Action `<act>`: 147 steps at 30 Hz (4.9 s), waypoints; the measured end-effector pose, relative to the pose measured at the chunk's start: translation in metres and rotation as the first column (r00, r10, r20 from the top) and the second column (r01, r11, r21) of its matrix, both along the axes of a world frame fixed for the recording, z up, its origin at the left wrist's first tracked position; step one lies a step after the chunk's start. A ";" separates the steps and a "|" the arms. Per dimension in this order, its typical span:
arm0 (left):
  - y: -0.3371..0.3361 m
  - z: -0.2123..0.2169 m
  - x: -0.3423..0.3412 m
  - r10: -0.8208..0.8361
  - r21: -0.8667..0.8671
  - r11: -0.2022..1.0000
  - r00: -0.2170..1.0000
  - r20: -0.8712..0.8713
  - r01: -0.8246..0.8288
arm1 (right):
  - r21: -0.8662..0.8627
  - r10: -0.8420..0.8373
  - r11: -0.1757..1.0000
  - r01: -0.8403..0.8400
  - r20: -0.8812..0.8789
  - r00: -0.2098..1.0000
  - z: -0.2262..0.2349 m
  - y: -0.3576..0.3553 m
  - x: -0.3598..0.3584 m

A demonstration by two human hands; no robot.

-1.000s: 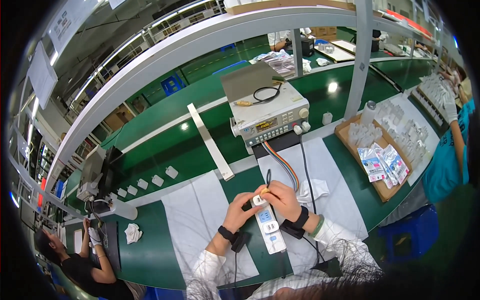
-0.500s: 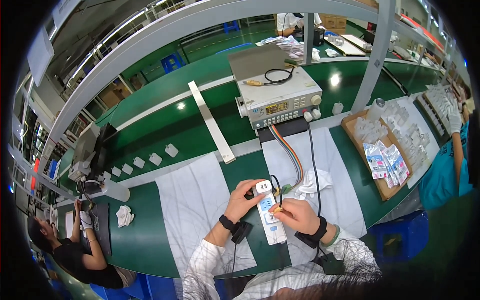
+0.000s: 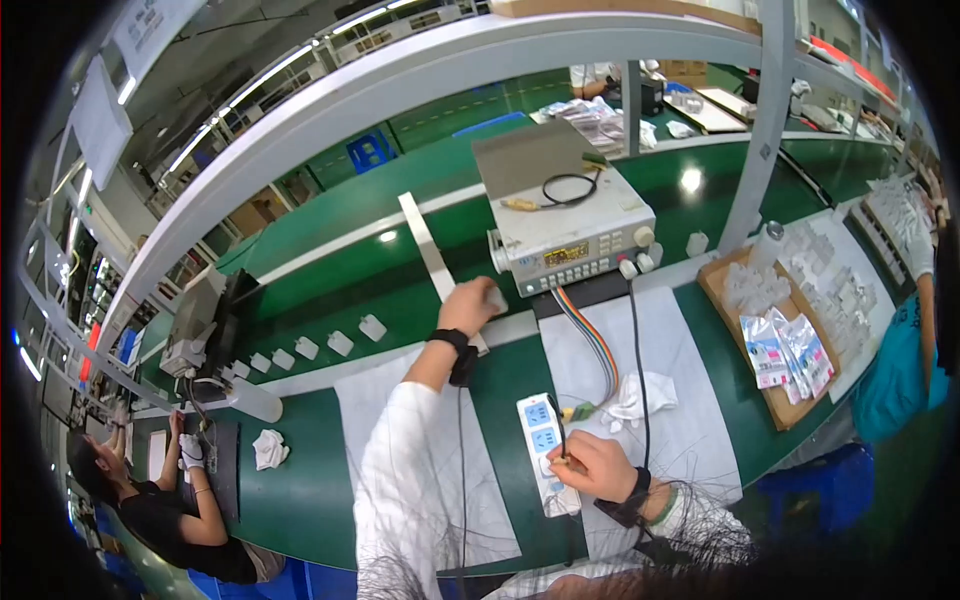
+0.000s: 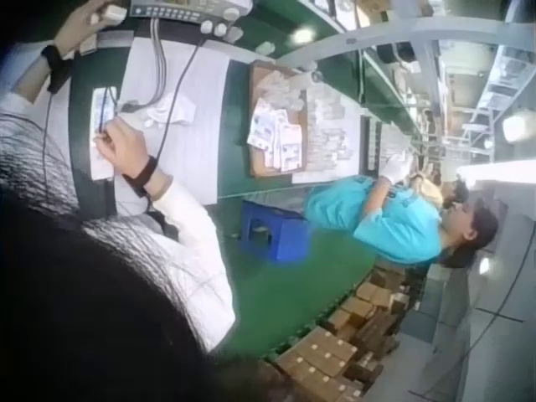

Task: The person takes a charger from a blue bin, plugs it into a power strip, and touches a probe to its ports. After testing, they unplug the charger, place it on a white strip, and repeat the process with several more chargers.

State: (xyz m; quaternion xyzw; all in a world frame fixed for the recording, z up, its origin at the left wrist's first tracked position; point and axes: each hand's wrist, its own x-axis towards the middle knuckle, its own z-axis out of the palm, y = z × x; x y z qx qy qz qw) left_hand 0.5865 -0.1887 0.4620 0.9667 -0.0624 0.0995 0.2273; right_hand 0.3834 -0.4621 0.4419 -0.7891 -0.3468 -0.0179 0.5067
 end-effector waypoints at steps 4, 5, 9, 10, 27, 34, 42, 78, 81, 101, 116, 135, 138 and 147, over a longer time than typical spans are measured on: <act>0.005 -0.012 0.031 -0.036 0.223 0.971 0.973 -0.229 0.088 | 0.015 0.027 1.000 -0.027 -0.009 1.000 -0.004 -0.002 0.003; 0.003 -0.011 0.033 -0.065 0.225 0.965 0.956 -0.286 0.133 | 0.006 0.023 1.000 -0.023 -0.023 0.999 -0.005 -0.005 0.001; 0.054 0.010 0.034 0.147 0.603 0.797 0.980 -0.136 -0.036 | 0.004 0.037 0.999 -0.037 -0.036 0.999 -0.007 -0.006 0.000; 0.072 0.008 0.035 0.257 0.747 0.658 0.960 -0.108 -0.092 | -0.002 0.040 0.999 -0.040 -0.029 0.999 -0.007 -0.006 0.001; 0.029 -0.009 -0.098 -0.241 -0.636 0.758 0.968 -0.069 0.144 | 0.008 0.027 1.000 -0.027 -0.043 0.999 -0.008 -0.008 0.003; -0.042 -0.028 -0.160 -0.313 -0.627 0.774 0.913 -0.260 0.087 | 0.109 0.077 0.992 -0.065 -0.111 0.991 -0.014 -0.002 0.002; -0.052 -0.028 -0.163 -0.399 -0.258 0.882 0.916 0.035 0.394 | 0.058 0.048 0.997 -0.046 -0.041 0.998 -0.011 -0.006 0.003; -0.022 -0.002 -0.128 -0.132 -0.496 0.844 0.975 0.180 0.206 | 0.039 -0.211 0.977 0.209 0.055 0.976 -0.012 0.025 0.062; 0.007 0.002 -0.058 -0.113 -0.171 0.975 0.978 0.175 0.143 | 0.037 -0.182 0.983 0.180 0.060 0.982 -0.010 0.034 0.060; 0.236 -0.042 -0.047 0.466 0.698 0.613 0.883 0.061 -0.371 | 0.100 -0.032 0.995 0.027 0.044 0.999 -0.002 0.053 0.063; 0.051 -0.125 -0.254 -0.133 -0.217 0.956 0.953 0.273 0.196 | 0.134 0.144 0.963 -0.232 0.468 0.872 -0.061 0.080 0.109; 0.001 -0.047 -0.236 -0.384 -0.712 0.658 0.923 -0.036 0.246 | 0.157 0.001 0.988 -0.001 0.003 1.000 -0.057 0.038 0.076; -0.031 -0.046 -0.230 -0.436 -0.860 0.505 0.880 -0.187 0.067 | 0.116 -0.050 0.992 0.052 -0.025 0.998 -0.047 0.031 0.076; -0.072 -0.026 -0.227 -0.411 -0.544 0.799 0.893 -0.184 0.256 | 0.176 -0.055 0.982 0.069 -0.084 0.995 -0.022 0.023 0.075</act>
